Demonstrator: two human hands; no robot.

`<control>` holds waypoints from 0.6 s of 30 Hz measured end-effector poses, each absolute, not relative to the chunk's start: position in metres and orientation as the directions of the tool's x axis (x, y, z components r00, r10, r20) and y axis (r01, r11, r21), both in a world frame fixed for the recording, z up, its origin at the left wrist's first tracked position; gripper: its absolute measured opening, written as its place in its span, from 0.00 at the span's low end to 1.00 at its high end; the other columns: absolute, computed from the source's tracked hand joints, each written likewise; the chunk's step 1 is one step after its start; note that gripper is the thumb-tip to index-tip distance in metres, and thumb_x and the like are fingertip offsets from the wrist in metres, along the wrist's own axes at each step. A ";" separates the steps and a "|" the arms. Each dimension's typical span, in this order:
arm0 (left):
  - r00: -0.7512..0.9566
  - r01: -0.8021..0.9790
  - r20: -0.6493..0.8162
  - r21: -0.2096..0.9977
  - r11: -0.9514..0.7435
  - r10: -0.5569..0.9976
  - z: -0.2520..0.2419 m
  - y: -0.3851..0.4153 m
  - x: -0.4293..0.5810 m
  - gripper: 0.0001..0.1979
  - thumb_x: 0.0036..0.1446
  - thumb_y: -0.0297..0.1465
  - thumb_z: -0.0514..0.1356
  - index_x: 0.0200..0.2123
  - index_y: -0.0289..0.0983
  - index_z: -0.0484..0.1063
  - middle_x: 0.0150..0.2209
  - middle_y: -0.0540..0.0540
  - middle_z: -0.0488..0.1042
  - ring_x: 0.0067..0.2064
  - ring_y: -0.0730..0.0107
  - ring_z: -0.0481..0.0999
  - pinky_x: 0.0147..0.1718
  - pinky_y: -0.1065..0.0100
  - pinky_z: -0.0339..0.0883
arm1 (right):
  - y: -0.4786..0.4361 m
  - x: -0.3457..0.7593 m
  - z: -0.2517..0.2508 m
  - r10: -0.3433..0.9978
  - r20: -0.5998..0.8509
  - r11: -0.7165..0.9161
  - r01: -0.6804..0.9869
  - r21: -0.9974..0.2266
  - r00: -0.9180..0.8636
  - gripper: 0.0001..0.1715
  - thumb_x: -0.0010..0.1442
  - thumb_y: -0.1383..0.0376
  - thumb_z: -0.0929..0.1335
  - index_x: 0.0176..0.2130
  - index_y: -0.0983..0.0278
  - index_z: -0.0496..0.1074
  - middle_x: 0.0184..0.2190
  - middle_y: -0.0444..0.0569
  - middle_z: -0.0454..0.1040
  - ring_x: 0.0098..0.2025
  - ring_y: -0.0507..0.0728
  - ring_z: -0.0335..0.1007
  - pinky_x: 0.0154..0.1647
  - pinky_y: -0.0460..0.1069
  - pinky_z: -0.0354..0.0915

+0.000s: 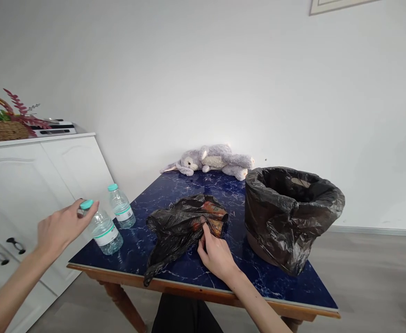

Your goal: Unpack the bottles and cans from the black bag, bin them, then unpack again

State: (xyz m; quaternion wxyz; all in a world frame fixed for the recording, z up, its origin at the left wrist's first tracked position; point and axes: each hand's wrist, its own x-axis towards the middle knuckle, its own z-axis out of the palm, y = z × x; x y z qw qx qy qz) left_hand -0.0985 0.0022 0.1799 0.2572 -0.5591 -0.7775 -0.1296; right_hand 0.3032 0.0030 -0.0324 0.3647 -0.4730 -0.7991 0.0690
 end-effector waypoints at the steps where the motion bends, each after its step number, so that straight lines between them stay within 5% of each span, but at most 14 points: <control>1: -0.243 0.940 0.538 -0.075 0.334 0.807 0.173 0.004 -0.097 0.28 0.68 0.57 0.48 0.43 0.40 0.74 0.32 0.44 0.81 0.32 0.55 0.78 0.29 0.68 0.58 | 0.003 0.303 -0.032 0.810 0.511 0.540 0.706 -0.459 -0.288 0.35 0.73 0.66 0.59 0.73 0.70 0.44 0.36 0.48 0.80 0.30 0.57 0.78 0.27 0.48 0.58; 5: -0.270 0.938 0.527 -0.047 0.344 0.806 0.142 0.005 -0.093 0.36 0.64 0.61 0.50 0.52 0.34 0.70 0.33 0.35 0.82 0.35 0.41 0.82 0.29 0.61 0.66 | 0.001 0.304 -0.031 0.819 0.490 0.537 0.699 -0.473 -0.297 0.34 0.73 0.66 0.59 0.73 0.70 0.45 0.37 0.49 0.80 0.29 0.56 0.76 0.27 0.48 0.58; 12: -0.322 0.945 0.532 0.134 0.298 0.783 0.109 0.001 -0.112 0.46 0.59 0.64 0.54 0.62 0.31 0.59 0.41 0.30 0.83 0.41 0.33 0.84 0.28 0.59 0.69 | 0.001 0.304 -0.029 0.824 0.477 0.538 0.686 -0.491 -0.304 0.34 0.73 0.67 0.60 0.72 0.70 0.45 0.37 0.49 0.80 0.29 0.56 0.76 0.26 0.48 0.58; 18: -0.335 0.940 0.350 0.192 0.283 0.875 0.076 0.018 -0.140 0.41 0.57 0.64 0.54 0.54 0.33 0.68 0.49 0.27 0.81 0.50 0.30 0.82 0.39 0.52 0.73 | 0.003 0.303 -0.033 0.813 0.500 0.543 0.699 -0.466 -0.298 0.33 0.72 0.67 0.60 0.71 0.70 0.47 0.37 0.49 0.80 0.30 0.57 0.77 0.28 0.48 0.59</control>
